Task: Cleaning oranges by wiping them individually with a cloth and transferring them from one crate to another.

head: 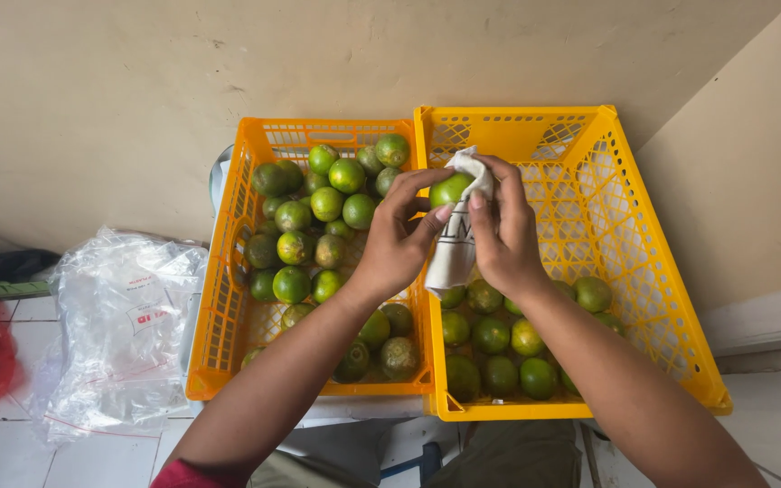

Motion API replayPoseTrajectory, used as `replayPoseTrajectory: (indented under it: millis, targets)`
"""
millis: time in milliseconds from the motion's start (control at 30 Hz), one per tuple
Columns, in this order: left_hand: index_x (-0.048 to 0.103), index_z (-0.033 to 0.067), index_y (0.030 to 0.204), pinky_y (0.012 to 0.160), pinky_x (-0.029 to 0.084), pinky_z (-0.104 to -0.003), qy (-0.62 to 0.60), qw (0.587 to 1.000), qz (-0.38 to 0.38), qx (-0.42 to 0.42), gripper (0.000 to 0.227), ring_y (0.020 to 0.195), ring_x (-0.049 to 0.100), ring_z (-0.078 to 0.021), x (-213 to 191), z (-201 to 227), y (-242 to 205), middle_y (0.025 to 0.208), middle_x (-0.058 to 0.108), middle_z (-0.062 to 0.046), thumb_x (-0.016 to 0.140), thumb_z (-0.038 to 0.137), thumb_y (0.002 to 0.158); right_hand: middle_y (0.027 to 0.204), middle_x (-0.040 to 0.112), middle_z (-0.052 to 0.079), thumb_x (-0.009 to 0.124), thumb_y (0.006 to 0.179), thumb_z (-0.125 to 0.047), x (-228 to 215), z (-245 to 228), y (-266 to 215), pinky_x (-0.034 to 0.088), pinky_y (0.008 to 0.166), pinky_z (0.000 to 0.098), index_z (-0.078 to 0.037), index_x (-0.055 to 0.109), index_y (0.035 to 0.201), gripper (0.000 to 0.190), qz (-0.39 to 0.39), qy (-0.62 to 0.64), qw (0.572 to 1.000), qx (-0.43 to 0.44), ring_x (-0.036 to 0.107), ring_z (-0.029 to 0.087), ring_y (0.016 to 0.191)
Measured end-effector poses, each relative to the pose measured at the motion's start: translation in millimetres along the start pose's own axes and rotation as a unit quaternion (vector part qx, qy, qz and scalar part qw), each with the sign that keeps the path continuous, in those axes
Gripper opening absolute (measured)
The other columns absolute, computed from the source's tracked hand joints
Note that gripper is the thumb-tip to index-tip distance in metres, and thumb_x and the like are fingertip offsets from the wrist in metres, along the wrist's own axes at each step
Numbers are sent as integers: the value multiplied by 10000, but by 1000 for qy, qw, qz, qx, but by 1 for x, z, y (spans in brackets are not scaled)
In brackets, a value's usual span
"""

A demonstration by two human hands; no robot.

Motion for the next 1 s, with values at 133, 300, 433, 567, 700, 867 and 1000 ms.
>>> replayPoseTrajectory:
  millis: [133,300,433,567,700,867,1000]
  targets:
    - [632,90,1346,855,630,-462,-19,1000,-12,19,375,1053,688,-299,2,4,-2,1295,558,-162,671,27,979,1334,583,273,370,1098,-244,-1,19,-2,443,1064,534,-20,413,1415,391,9,23,999,34,548,374,1292]
    - [521,20,1406,795,630,-411,-75,987,49,-136,434,890,623,-197,3,-14,0,1174,595,-180,597,234,1036,1303,608,289,517,1058,-283,1,-21,6,452,1057,552,-6,549,1395,437,-24,-37,999,-4,589,443,1240]
    - [570,28,1349,738,641,-400,-76,982,55,-161,393,853,657,-209,2,-15,2,1116,605,-203,562,276,1045,1397,567,302,634,1015,-233,3,-7,1,431,1093,552,-17,577,1401,446,-13,-67,998,-18,530,439,1324]
    - [589,70,1346,799,651,-472,-70,992,8,-104,343,996,696,-272,3,-18,1,1226,622,-187,618,179,1022,1175,672,244,479,1086,-329,-2,-8,2,532,928,511,-40,625,1325,402,18,-59,998,24,670,388,1103]
    - [586,70,1370,827,656,-475,-83,992,-2,-100,377,1004,704,-278,8,0,0,1245,617,-183,638,136,1002,1007,712,204,409,1101,-384,-4,-2,2,576,824,484,-59,626,1285,432,29,-45,997,60,721,335,965]
    - [590,62,1355,820,652,-476,-121,979,45,-159,355,957,708,-267,1,-26,-1,1226,623,-170,550,240,1051,1202,669,279,626,1023,-299,0,-18,7,553,905,525,-36,631,1314,392,15,-67,997,-24,682,415,1091]
    - [607,78,1341,800,660,-448,-121,977,42,-172,344,914,718,-240,-3,-44,1,1166,634,-134,567,250,1045,1248,669,257,616,1036,-237,-2,-11,3,567,907,476,-39,660,1286,322,33,-80,996,-36,687,392,1109]
Point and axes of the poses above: each hand's wrist, its own y-axis towards the middle knuckle, its own x-axis out of the palm, z = x × y, the point moved 1 cm from there along y, towards the middle knuckle
